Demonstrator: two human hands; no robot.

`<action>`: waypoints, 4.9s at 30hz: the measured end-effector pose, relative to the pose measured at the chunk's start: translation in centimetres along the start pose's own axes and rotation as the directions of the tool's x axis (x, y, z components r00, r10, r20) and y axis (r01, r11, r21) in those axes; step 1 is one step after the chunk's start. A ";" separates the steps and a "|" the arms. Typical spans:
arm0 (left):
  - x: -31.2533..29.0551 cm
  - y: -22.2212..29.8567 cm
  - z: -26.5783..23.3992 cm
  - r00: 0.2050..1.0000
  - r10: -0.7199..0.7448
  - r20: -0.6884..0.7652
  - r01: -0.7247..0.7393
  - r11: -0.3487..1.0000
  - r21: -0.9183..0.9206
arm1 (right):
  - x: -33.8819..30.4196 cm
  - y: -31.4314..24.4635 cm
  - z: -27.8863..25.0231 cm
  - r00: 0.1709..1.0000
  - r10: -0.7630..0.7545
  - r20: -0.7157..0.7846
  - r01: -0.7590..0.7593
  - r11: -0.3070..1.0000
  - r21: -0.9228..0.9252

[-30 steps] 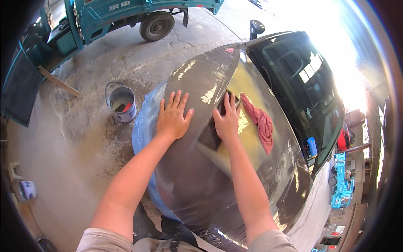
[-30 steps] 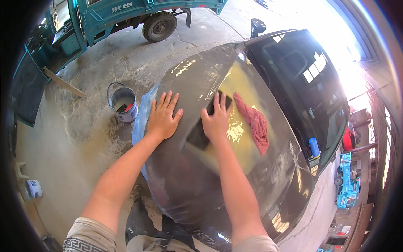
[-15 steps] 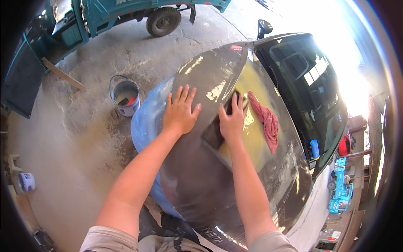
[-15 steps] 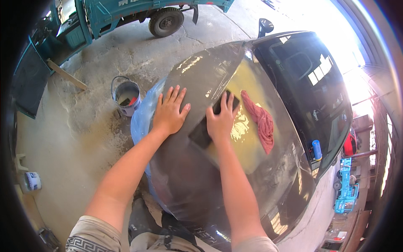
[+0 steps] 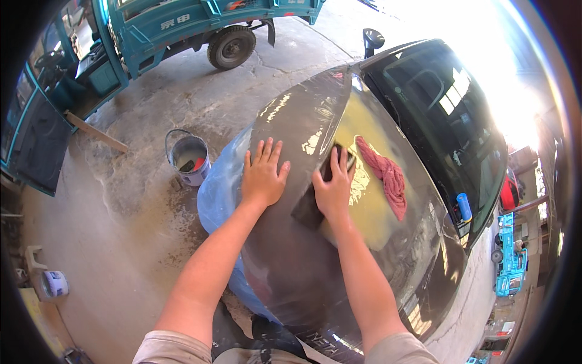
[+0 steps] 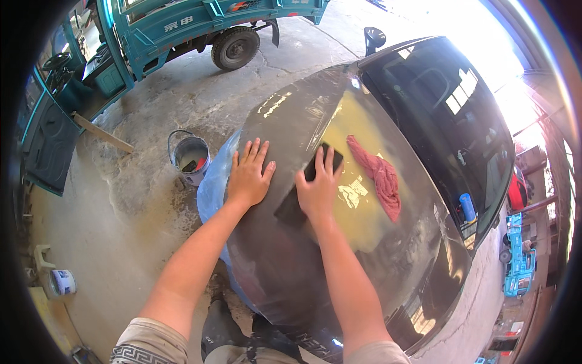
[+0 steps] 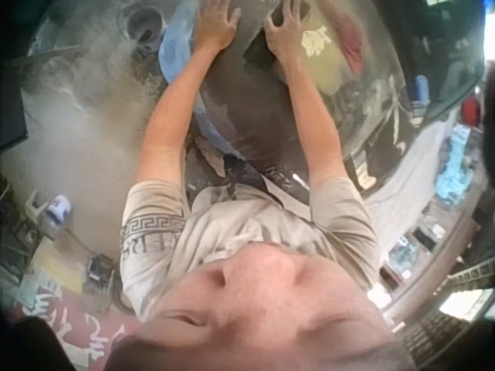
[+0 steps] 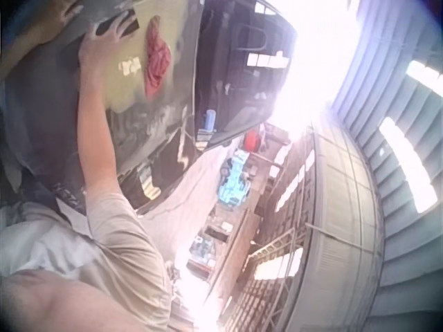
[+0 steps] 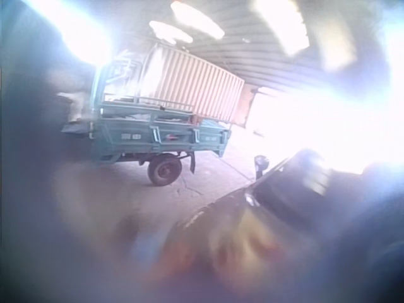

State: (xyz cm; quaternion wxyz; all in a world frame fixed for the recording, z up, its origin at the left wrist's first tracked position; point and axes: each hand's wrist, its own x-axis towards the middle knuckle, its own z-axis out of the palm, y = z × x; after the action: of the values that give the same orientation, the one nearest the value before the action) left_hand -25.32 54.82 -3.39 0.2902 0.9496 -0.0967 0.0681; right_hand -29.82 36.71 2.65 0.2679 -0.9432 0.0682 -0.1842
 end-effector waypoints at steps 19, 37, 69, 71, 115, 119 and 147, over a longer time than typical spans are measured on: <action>0.1 -0.8 -0.2 0.997 -0.037 -0.061 0.039 0.999 0.024 | -10.1 3.0 -4.7 0.998 -0.042 0.044 0.045 0.997 -0.067; 0.3 -0.3 0.4 0.998 -0.027 -0.058 0.028 0.999 0.016 | -6.1 1.1 -2.3 1.000 -0.018 0.011 0.018 0.999 -0.046; 0.2 -0.5 1.3 0.996 0.009 -0.085 -0.008 1.000 0.012 | -4.5 -0.6 -0.3 0.998 0.031 -0.059 -0.035 0.997 -0.062; 0.2 -0.4 1.3 0.996 0.007 -0.088 -0.005 1.000 0.016 | -3.8 -0.6 -0.1 0.997 0.054 -0.054 -0.057 0.997 -0.050; 0.2 -0.5 1.0 0.990 0.021 -0.139 -0.032 0.997 -0.076 | 2.1 -1.5 2.5 0.986 0.064 -0.154 -0.076 0.995 -0.072; -0.2 -2.0 0.7 0.989 -0.007 -0.146 -0.004 0.997 -0.075 | -4.4 -0.2 2.0 0.990 0.046 -0.136 -0.058 0.995 -0.084; 0.3 -3.3 0.7 0.978 -0.034 -0.205 -0.026 0.959 -0.282 | -7.6 0.2 0.7 0.996 0.021 -0.085 -0.029 0.995 -0.100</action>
State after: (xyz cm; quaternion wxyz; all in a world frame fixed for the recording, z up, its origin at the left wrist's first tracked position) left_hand -24.26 57.03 -5.66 0.4316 0.8863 -0.0729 0.1516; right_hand -36.52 38.59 -0.37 0.2187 -0.9461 0.1005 -0.2168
